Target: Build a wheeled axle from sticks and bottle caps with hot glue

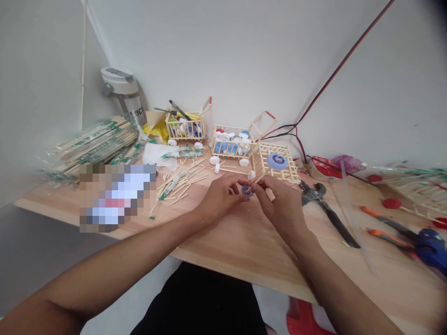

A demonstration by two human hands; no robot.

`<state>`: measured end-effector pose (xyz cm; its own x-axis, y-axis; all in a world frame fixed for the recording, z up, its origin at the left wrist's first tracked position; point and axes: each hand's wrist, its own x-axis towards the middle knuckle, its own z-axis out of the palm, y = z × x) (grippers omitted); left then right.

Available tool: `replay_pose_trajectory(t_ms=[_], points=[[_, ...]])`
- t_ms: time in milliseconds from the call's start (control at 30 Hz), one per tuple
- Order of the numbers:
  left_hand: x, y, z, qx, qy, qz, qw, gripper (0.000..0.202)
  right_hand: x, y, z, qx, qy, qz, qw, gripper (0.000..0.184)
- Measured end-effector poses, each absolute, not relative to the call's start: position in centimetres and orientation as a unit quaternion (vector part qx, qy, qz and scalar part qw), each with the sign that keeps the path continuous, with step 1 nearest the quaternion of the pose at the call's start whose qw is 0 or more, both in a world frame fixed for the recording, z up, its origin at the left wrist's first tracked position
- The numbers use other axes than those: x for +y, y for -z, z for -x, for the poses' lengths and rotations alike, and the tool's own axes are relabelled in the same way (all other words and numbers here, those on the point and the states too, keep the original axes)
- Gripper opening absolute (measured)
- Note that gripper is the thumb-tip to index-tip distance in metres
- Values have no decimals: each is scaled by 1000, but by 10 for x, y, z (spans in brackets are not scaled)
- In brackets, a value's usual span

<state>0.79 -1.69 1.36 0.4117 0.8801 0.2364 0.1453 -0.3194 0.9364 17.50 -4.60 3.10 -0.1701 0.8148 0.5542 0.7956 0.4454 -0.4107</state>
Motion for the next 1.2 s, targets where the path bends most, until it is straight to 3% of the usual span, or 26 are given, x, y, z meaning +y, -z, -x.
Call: replay_pose_trajectory(t_ms=[200, 433, 767, 1200], points=[[-19, -15, -8, 398, -401, -734, 377, 41, -46, -30, -173, -761, -8, 527, 379, 18], [-21, -17, -8, 383, -409, -763, 322, 21, -46, -28, -172, -753, 22, 536, 380, 19], [-21, -16, -10, 384, -430, -704, 415, 24, -46, -29, -173, -762, 0, 530, 373, 19], [-21, -15, -10, 374, -427, -693, 444, 24, -47, -30, -171, -774, -11, 520, 361, 21]])
